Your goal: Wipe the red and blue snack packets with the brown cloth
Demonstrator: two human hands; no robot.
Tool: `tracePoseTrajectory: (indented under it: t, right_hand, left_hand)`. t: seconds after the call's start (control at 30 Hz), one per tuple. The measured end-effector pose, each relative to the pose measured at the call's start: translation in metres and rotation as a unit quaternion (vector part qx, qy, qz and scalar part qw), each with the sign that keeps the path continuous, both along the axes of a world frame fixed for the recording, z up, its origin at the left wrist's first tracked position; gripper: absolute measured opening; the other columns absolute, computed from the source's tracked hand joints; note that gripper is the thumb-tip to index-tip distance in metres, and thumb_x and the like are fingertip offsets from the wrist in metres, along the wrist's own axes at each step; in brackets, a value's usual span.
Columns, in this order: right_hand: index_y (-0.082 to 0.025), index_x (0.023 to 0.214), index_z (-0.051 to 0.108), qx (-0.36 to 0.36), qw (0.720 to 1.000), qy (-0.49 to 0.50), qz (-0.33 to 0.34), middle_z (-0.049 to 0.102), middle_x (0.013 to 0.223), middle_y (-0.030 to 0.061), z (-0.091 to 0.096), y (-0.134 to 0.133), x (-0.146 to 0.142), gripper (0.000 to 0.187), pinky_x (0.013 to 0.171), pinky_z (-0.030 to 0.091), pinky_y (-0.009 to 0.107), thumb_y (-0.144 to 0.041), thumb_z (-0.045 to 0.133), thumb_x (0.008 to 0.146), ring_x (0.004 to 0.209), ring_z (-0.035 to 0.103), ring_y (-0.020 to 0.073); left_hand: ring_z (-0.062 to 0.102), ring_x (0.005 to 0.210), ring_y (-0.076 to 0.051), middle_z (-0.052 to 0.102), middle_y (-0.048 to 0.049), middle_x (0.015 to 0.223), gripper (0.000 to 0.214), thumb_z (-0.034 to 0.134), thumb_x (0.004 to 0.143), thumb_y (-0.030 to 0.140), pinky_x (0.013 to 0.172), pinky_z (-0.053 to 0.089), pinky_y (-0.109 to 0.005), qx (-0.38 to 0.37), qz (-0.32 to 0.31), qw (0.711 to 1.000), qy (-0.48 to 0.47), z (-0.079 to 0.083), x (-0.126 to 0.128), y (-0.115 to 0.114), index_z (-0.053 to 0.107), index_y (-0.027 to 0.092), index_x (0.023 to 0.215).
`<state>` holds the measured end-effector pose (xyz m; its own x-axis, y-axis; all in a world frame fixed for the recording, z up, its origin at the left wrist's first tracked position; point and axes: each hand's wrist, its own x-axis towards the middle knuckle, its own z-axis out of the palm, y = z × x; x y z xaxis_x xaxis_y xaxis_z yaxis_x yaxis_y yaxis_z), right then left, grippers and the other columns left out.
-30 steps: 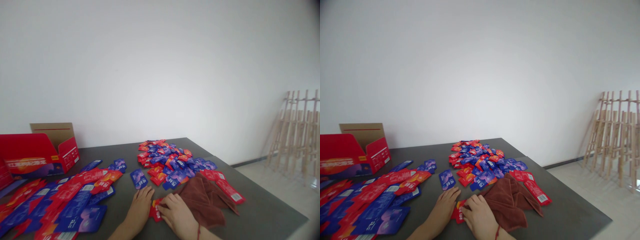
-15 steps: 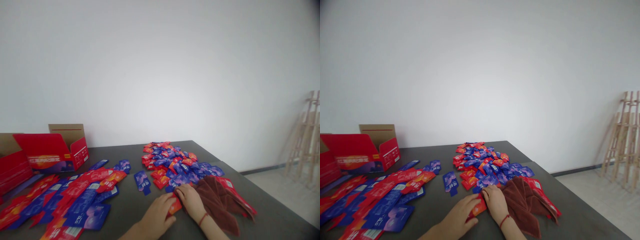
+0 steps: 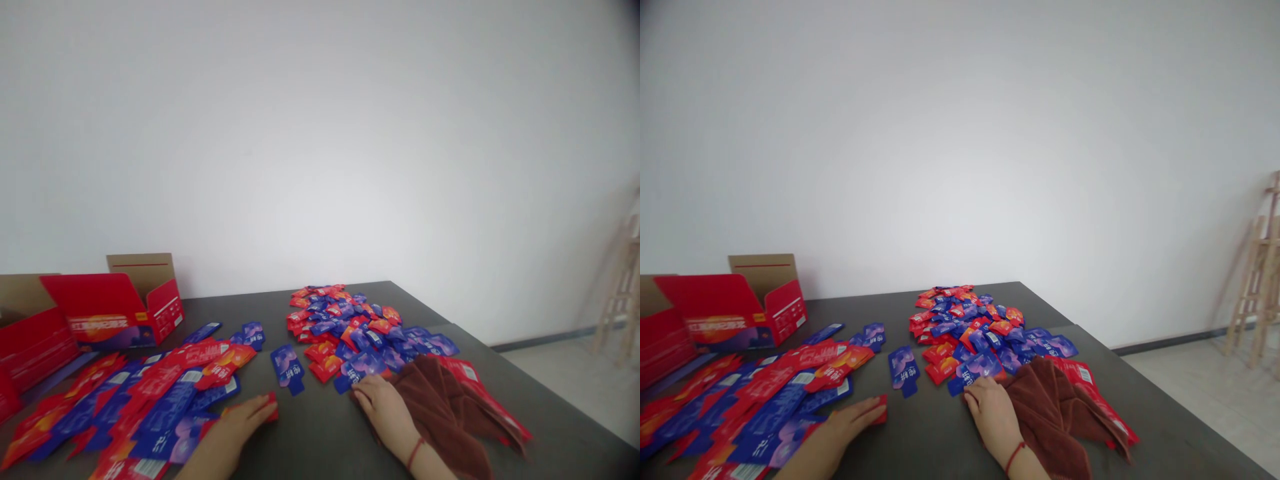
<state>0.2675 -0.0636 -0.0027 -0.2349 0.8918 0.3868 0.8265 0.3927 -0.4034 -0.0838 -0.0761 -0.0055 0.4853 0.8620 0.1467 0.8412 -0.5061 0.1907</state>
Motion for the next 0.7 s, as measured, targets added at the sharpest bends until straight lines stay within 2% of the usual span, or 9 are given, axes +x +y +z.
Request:
tracePoseTrajectory:
  t: [0.07,0.13,0.27,0.37,0.43,0.53,0.6,0.7]
  right_hand:
    - [-0.024,0.099,0.073,-0.004,1.000,0.000,0.002,0.070,0.101,0.0043,0.000,0.000,0.000,0.026,0.087,0.043,0.031,-0.022,0.047,0.093,0.095,0.061,0.0203]
    - [-0.023,0.099,0.073,-0.008,1.000,0.006,0.005,0.070,0.103,0.0046,-0.001,0.000,0.001,0.027,0.088,0.042,0.031,-0.022,0.047,0.093,0.097,0.060,0.0207]
    - [-0.023,0.101,0.073,-0.030,0.999,0.013,0.011,0.069,0.105,0.0045,-0.001,0.001,0.002,0.027,0.090,0.040,0.030,-0.025,0.046,0.094,0.098,0.059,0.0206]
    - [-0.023,0.101,0.073,-0.040,0.999,0.015,0.010,0.069,0.104,0.0045,-0.002,0.002,0.001,0.027,0.090,0.040,0.029,-0.027,0.047,0.094,0.098,0.059,0.0207]
    - [-0.023,0.100,0.073,-0.035,0.999,0.018,0.010,0.070,0.103,0.0042,-0.002,0.003,0.000,0.027,0.091,0.039,0.029,-0.026,0.047,0.093,0.098,0.059,0.0208]
    - [-0.023,0.100,0.073,-0.026,0.999,0.022,0.008,0.070,0.103,0.0040,-0.001,0.003,-0.001,0.027,0.091,0.039,0.029,-0.025,0.047,0.093,0.098,0.059,0.0207]
    - [-0.022,0.100,0.073,-0.021,1.000,0.021,0.007,0.070,0.104,0.0042,0.000,0.003,-0.001,0.027,0.091,0.039,0.029,-0.025,0.047,0.093,0.098,0.059,0.0204]
    - [-0.022,0.101,0.073,-0.017,1.000,0.020,0.012,0.070,0.104,0.0042,0.001,0.002,0.001,0.028,0.090,0.040,0.029,-0.026,0.046,0.094,0.098,0.059,0.0196]
  left_hand:
    - [0.048,0.126,-0.016,0.048,0.0035,0.141,0.071,0.033,0.074,-0.002,0.106,0.037,-0.034,0.029,0.078,0.996,0.024,0.005,-0.021,0.013,0.051,0.033,0.134]
    - [0.048,0.126,-0.018,0.050,-0.0010,0.140,0.065,0.033,0.076,-0.001,0.107,0.035,-0.036,0.067,0.126,0.989,0.049,0.012,-0.031,0.029,0.056,0.026,0.130]
    - [0.048,0.125,-0.025,0.054,-0.0116,0.135,0.045,0.039,0.085,0.012,0.106,0.034,-0.042,0.119,0.146,0.975,0.114,0.020,-0.030,0.053,0.059,0.015,0.125]
    - [0.053,0.118,-0.030,0.059,-0.0162,0.126,0.037,0.039,0.088,0.017,0.100,0.038,-0.046,0.155,0.154,0.962,0.163,0.024,-0.021,0.058,0.063,0.012,0.116]
    - [0.055,0.114,-0.030,0.062,-0.0166,0.120,0.036,0.038,0.086,0.011,0.096,0.040,-0.046,0.174,0.146,0.958,0.176,0.027,-0.006,0.056,0.066,0.012,0.109]
    - [0.055,0.114,-0.028,0.062,-0.0133,0.120,0.035,0.040,0.084,0.010,0.097,0.041,-0.042,0.164,0.103,0.971,0.142,0.030,0.036,0.053,0.064,0.016,0.109]
    - [0.047,0.124,-0.029,0.053,-0.0139,0.134,0.040,0.046,0.088,0.024,0.103,0.036,-0.043,0.140,0.085,0.981,0.104,0.030,0.069,0.058,0.055,0.017,0.126]
    - [0.035,0.134,-0.037,0.037,-0.0198,0.146,0.059,0.044,0.091,0.047,0.105,0.032,-0.051,0.072,0.126,0.987,0.067,0.024,0.109,0.069,0.043,0.013,0.139]
